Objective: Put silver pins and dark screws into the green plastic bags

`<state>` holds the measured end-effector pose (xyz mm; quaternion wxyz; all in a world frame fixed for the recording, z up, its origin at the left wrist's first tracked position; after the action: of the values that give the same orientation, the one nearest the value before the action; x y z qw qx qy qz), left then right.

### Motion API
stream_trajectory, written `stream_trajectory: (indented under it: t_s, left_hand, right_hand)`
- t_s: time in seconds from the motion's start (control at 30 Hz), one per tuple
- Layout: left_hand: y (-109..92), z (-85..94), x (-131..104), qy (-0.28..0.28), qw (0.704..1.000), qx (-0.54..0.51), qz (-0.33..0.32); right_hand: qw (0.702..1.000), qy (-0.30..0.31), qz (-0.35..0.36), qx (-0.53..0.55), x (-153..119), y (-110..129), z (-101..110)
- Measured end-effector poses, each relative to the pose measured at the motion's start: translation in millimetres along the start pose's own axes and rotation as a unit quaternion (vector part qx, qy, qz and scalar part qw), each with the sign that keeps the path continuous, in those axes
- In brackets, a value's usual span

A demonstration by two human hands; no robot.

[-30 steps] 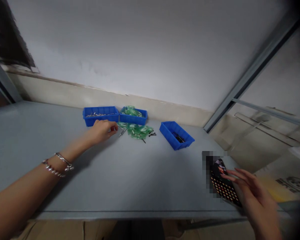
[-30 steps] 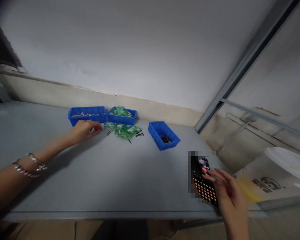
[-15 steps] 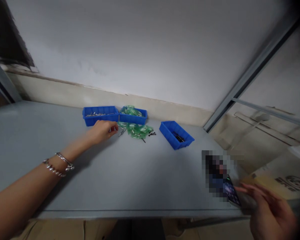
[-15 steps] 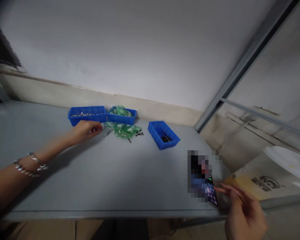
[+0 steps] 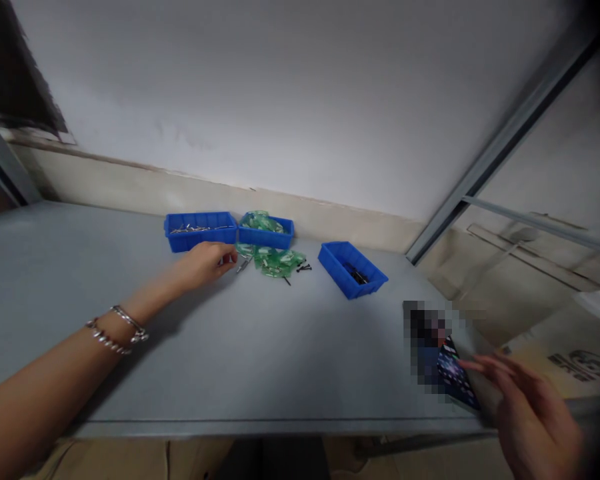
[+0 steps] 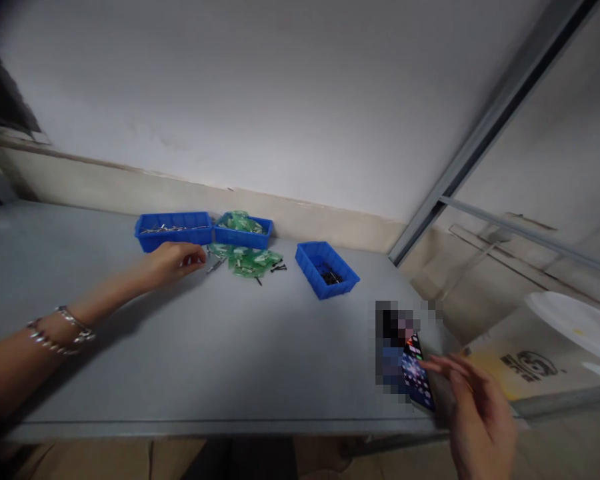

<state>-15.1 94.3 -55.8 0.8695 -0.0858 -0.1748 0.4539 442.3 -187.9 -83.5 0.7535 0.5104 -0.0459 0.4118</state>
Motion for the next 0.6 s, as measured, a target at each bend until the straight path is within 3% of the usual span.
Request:
stream_trajectory:
  t_s: [0.13, 0.23, 0.37, 0.47, 0.57, 0.6]
  left_hand:
    - [-4, -1.6, -1, 0.013, 1.000, 0.002, 0.000]
    - [-4, -0.3, -1, 0.010, 1.000, 0.001, -0.008]
    - [-15, 1.1, -2, -0.002, 0.999, -0.041, -0.014]
    - [-52, -7.1, -9, 0.005, 0.989, -0.139, -0.052]
    - [-104, -14.3, -26, -0.009, 0.961, -0.245, -0.125]
    - [-119, -14.6, -32, -0.023, 0.951, -0.267, -0.153]
  right_hand:
    - [0.994, 0.093, 0.013, 0.055, 22, 12, -31]
    - [0.988, 0.146, 0.015, 0.055, 32, 5, -46]
    - [0.997, 0.066, 0.012, 0.029, 33, 15, -25]
    - [0.997, 0.063, 0.029, 0.043, 13, 58, -36]
    - [0.979, 0.169, 0.097, 0.058, -23, 126, -89]
    - [0.963, 0.234, 0.119, 0.061, -40, 147, -115]
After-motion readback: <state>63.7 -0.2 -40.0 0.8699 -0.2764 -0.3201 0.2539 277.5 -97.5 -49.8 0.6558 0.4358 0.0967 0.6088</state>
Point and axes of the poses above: each hand's wrist, its own x-axis towards the middle knuckle, its own z-axis out of the back of the hand, y = z × x, the point moved 10 cm from there along x, towards the middle knuckle, and after that the axes turned 5 degrees about -x, right-handed, at the moved point
